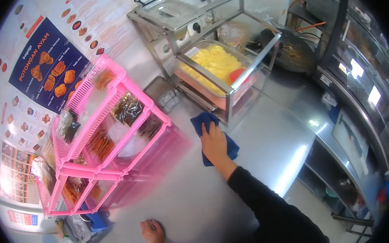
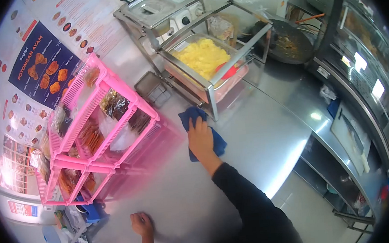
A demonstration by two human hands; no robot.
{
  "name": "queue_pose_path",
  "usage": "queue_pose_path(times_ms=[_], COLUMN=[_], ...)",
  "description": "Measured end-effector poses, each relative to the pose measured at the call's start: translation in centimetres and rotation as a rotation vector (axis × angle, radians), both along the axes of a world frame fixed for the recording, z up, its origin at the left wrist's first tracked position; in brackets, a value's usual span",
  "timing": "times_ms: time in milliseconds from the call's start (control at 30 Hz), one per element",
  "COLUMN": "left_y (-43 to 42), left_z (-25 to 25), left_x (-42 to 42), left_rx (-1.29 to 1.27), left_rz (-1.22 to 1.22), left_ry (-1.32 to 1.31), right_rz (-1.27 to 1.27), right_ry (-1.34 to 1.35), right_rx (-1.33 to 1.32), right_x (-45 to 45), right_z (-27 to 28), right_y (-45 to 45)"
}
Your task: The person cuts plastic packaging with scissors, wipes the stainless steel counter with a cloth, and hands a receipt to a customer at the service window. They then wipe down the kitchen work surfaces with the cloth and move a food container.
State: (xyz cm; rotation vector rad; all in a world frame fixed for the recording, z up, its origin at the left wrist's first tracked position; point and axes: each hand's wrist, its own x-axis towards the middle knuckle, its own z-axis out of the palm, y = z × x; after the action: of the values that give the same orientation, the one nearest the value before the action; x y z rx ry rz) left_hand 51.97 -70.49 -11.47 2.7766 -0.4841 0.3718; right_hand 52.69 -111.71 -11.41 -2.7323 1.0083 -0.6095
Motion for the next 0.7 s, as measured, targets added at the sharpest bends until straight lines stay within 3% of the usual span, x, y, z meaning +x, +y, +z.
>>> queue_pose_path(times_ms=[33,133,167,233,367,400,433,467,500,533,567,600,633,667,700], left_y=[0.2,-0.4,-0.5,-0.3,-0.4,-0.4,-0.4,-0.5,-0.7,-0.3,0.2,0.2,-0.4,-1.6,-3.4], left_z=[-0.1,0.8,0.9,0.8,0.4,0.4,0.4,0.4,0.2,0.2,0.2,-0.3,-0.7,-0.9,-1.2], left_x=[-0.3,-0.7,-0.8,-0.8,-0.8,-0.7,-0.8,-0.6,-0.5,-0.7,-0.7,-0.4,-0.4,-0.8,-1.6], left_rx=[-0.008,-0.02,-0.028,-0.047,-0.075,-0.083,-0.091,-0.071,-0.056,-0.019,-0.018,-0.022,-0.036,-0.048,-0.06], left_rz=[-0.013,-0.064,-0.062,-0.041,-0.018,-0.017,-0.014,-0.008,0.001,0.002,-0.004,-0.011,-0.012,-0.048,-0.085], left_ry=[-0.011,-0.043,-0.038,-0.029,0.003,-0.007,-0.016,-0.019,-0.022,-0.016,-0.036,-0.06,-0.084,-0.119,-0.154], right_rz=[-0.005,0.064,0.06,0.029,-0.428,-0.498,-0.587,-0.671,-0.588,-0.474,-0.188,0.028,0.134,0.43,0.481], right_ry=[-0.067,-0.062,-0.066,-0.046,0.223,0.157,0.12,0.078,0.021,-0.037,0.056,-0.011,0.186,-0.027,-0.061], right_rx=[-0.116,-0.069,-0.166,-0.012,0.064,-0.03,0.036,0.1,0.094,0.251,0.207,0.252,0.421,0.152,0.062], right_x=[-1.3,-2.4,-4.3,-12.5,-33.5,-38.4,-41.4,-41.6,-40.0,-36.4,-32.5,-29.0,-25.1,-22.1,-19.2], right_z=[-0.4,-0.2,-0.2,0.2,2.6,0.9,0.9,3.6,5.3,7.8,9.0,5.1,6.9,2.8,2.9], right_y=[-0.3,-1.1,-1.3,-1.2,0.3,-0.6,-1.3,-1.8,-2.0,-1.3,-0.6,0.1,1.8,2.1,2.8])
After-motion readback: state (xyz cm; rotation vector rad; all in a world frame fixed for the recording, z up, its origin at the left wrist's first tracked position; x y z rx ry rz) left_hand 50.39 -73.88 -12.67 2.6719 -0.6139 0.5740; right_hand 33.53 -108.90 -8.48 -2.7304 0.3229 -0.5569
